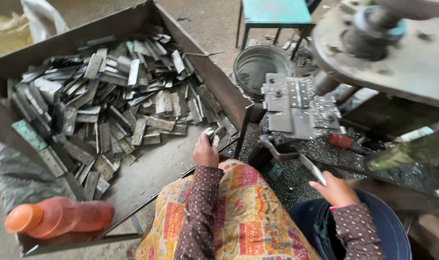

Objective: The person repeatedly picks small metal pieces from a bin, places them into a manual punching machine, and operates the lever to process each piece. The person then removes the processed piece and returns it to the bin. This cycle is repeated continuously throughout the clip.

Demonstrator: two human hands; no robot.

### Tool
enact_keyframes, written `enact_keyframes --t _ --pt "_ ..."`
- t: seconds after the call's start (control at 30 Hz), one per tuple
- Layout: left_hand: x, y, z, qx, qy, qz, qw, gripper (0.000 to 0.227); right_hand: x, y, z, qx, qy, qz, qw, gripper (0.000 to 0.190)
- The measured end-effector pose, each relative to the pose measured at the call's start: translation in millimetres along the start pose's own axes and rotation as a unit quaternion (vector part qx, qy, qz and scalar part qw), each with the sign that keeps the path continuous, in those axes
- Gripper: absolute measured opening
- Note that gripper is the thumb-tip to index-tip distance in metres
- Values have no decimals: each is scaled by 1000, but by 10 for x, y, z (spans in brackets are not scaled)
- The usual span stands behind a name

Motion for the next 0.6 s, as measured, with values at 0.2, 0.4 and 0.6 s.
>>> enact_keyframes --t 0.2,0.4,0.6 --pt "1426 25 191 25 -192 96 977 20 -129 47 33 -13 -21 7 1000 48" --pt "2210 -903 855 -187 -348 -138 908 37 -266 98 53 -13 -17 -8 1000 51" --pt "2055 -1266 1103 -212 -256 -266 905 45 -331 137 36 -76 -13 -25 997 60"
Point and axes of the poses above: each hand's wrist, its own z-axis away from the middle knuckle, its own y-axis out of the back of the hand, x = y × z, the point moved 5 cm from there along -z, towards the middle knuckle, and after that the axes turned 15 degrees about y, right-handed, at the moved point
